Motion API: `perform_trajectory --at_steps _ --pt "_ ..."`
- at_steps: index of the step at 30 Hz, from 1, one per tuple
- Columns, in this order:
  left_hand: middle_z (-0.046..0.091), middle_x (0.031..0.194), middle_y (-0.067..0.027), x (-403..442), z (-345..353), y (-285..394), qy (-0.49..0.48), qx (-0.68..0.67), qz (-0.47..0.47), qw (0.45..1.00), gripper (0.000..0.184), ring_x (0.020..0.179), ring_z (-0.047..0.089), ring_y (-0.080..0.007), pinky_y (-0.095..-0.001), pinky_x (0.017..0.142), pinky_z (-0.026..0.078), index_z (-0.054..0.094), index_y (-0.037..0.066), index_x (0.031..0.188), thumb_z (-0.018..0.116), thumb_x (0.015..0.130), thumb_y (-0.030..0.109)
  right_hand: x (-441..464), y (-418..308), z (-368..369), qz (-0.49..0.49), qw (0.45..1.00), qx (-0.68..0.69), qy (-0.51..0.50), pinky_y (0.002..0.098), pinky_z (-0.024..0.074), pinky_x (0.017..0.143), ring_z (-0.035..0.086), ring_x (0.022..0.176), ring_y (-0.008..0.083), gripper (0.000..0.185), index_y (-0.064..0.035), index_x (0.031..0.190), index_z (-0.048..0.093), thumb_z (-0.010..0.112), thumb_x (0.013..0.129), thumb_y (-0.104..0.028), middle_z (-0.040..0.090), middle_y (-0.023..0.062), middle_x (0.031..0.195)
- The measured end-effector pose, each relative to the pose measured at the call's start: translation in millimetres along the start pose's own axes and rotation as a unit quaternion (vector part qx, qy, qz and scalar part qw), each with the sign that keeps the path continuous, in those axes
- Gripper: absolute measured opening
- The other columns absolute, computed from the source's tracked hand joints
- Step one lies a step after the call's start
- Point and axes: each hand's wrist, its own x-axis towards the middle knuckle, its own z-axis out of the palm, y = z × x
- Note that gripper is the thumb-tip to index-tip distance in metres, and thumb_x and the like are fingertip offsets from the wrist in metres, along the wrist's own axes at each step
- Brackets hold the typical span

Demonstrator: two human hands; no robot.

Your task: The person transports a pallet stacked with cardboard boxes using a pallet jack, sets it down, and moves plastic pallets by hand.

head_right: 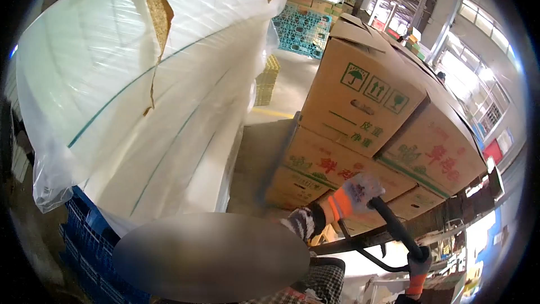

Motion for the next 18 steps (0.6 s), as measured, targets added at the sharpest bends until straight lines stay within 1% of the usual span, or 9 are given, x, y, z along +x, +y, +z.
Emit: perform_trajectory --at_steps 1,5,6,8,9,12,13,16,18 --pt "0.055 0.099 -0.0086 -7 7 8 -0.04 -0.02 -0.026 0.999 0.044 0.096 0.054 -0.0287 -0.0393 0.083 0.044 0.056 0.011 0.106 0.07 0.072 0.035 -10 0 -9 0.006 0.999 -0.036 0.004 0.0295 0.0446 0.061 0.047 0.063 0.0115 0.024 -0.0052 0.077 0.055 0.073 0.063 -0.01 0.055 0.0029 0.068" --pt "0.052 0.095 -0.0078 -46 -56 97 -0.015 0.072 0.005 0.997 0.046 0.092 0.053 -0.0258 -0.0385 0.08 0.044 0.055 0.009 0.112 0.066 0.074 0.032 -55 -5 -40 0.029 0.997 0.027 -0.072 0.0294 0.0451 0.059 0.051 0.062 0.0116 0.027 -0.0045 0.076 0.055 0.075 0.058 -0.008 0.055 0.0042 0.066" --pt "0.051 0.094 -0.0077 -55 -78 115 -0.042 0.056 -0.008 0.998 0.047 0.09 0.053 -0.0248 -0.0382 0.079 0.044 0.054 0.009 0.114 0.066 0.074 0.031 -72 -14 -40 0.009 0.998 0.063 -0.015 0.0302 0.0479 0.06 0.056 0.062 0.0122 0.03 -0.0038 0.076 0.058 0.079 0.056 -0.009 0.06 0.0056 0.066" --pt "0.051 0.094 -0.0071 -76 -116 151 -0.186 0.001 -0.072 0.98 0.053 0.09 0.052 -0.0241 -0.0352 0.079 0.043 0.053 0.008 0.118 0.066 0.074 0.035 -85 -57 -71 0.068 0.976 -0.014 -0.207 0.0312 0.0512 0.063 0.061 0.065 0.0136 0.031 -0.0039 0.078 0.064 0.084 0.055 -0.013 0.065 0.0077 0.069" --pt "0.051 0.094 -0.0067 -95 -125 163 -0.139 -0.038 -0.068 0.987 0.058 0.089 0.052 -0.0239 -0.0328 0.08 0.041 0.052 0.009 0.122 0.064 0.077 0.044 -101 -65 -84 0.005 0.971 -0.067 -0.23 0.0314 0.0529 0.065 0.064 0.067 0.0139 0.036 -0.0034 0.084 0.069 0.087 0.055 -0.017 0.069 0.009 0.073" --pt "0.059 0.096 -0.0086 -139 -150 184 -0.182 -0.004 -0.034 0.983 0.074 0.089 0.058 -0.0225 -0.033 0.076 0.043 0.047 0.008 0.134 0.06 0.08 0.057 -120 -123 -104 0.037 0.896 -0.022 -0.441 0.0318 0.0534 0.067 0.067 0.072 0.0165 0.047 -0.002 0.092 0.072 0.091 0.057 -0.027 0.07 0.0102 0.078" --pt "0.063 0.085 -0.0101 -126 -175 190 -0.326 -0.106 -0.096 0.934 0.078 0.084 0.062 -0.0256 -0.0346 0.073 0.045 0.043 0.008 0.139 0.061 0.079 0.055 -126 -133 -106 0.071 0.852 -0.004 -0.519 0.0309 0.0533 0.07 0.067 0.074 0.0143 0.047 -0.0024 0.095 0.072 0.09 0.06 -0.028 0.071 0.0097 0.08" --pt "0.064 0.077 -0.0106 -127 -202 204 -0.468 -0.165 -0.162 0.853 0.074 0.079 0.063 -0.0297 -0.0381 0.073 0.047 0.045 0.01 0.138 0.062 0.079 0.052 -149 -167 -98 0.175 0.728 0.11 -0.654 0.0269 0.0506 0.083 0.065 0.087 0.0089 0.046 -0.0018 0.104 0.07 0.086 0.07 -0.028 0.073 0.0066 0.091" --pt "0.065 0.079 -0.0103 -163 -197 211 -0.395 -0.157 -0.169 0.889 0.065 0.08 0.063 -0.0298 -0.0409 0.073 0.048 0.053 0.01 0.129 0.063 0.079 0.05 -168 -173 -95 0.228 0.714 0.159 -0.643 0.028 0.0498 0.085 0.064 0.09 0.0093 0.042 -0.0008 0.107 0.069 0.083 0.075 -0.023 0.071 0.005 0.094"
